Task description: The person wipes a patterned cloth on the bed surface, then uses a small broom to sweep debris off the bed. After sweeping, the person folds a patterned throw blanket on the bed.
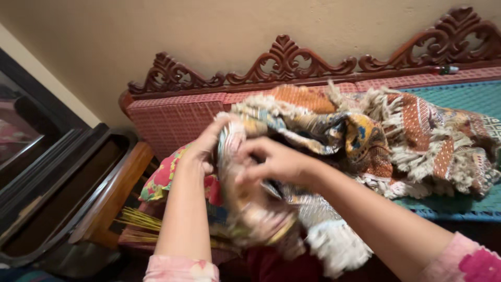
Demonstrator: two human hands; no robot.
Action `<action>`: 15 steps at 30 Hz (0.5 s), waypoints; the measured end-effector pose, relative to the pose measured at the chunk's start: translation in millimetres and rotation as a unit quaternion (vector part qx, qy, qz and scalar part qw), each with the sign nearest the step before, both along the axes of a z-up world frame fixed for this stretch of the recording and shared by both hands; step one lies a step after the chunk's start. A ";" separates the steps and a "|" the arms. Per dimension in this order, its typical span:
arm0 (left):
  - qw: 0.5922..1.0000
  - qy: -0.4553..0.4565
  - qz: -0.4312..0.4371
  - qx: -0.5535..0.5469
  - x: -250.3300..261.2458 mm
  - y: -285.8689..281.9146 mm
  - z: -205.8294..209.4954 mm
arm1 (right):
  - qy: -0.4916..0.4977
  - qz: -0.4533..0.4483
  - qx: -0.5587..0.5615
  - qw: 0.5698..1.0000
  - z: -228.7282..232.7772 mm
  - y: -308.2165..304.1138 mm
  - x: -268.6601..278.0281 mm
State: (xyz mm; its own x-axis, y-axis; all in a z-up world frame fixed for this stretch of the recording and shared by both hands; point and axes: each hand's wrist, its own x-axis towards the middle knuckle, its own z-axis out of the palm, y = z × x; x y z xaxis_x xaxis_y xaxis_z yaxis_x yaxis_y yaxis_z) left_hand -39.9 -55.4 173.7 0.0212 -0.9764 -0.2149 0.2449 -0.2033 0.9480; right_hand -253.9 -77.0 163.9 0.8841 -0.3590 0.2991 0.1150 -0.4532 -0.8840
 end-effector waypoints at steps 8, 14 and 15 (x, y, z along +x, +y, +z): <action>0.972 -0.159 0.173 0.012 -18.5 -2.8 -47.4 | -0.002 -0.078 0.071 0.994 -59.9 -2.7 11.0; 0.852 -0.261 0.451 0.045 -5.8 22.2 -50.9 | 0.079 -0.509 -0.217 0.829 -66.9 -65.7 -38.0; 0.854 -0.206 0.477 -0.034 3.1 27.2 -52.3 | 0.129 -0.529 -0.201 0.815 -67.2 -76.5 -48.5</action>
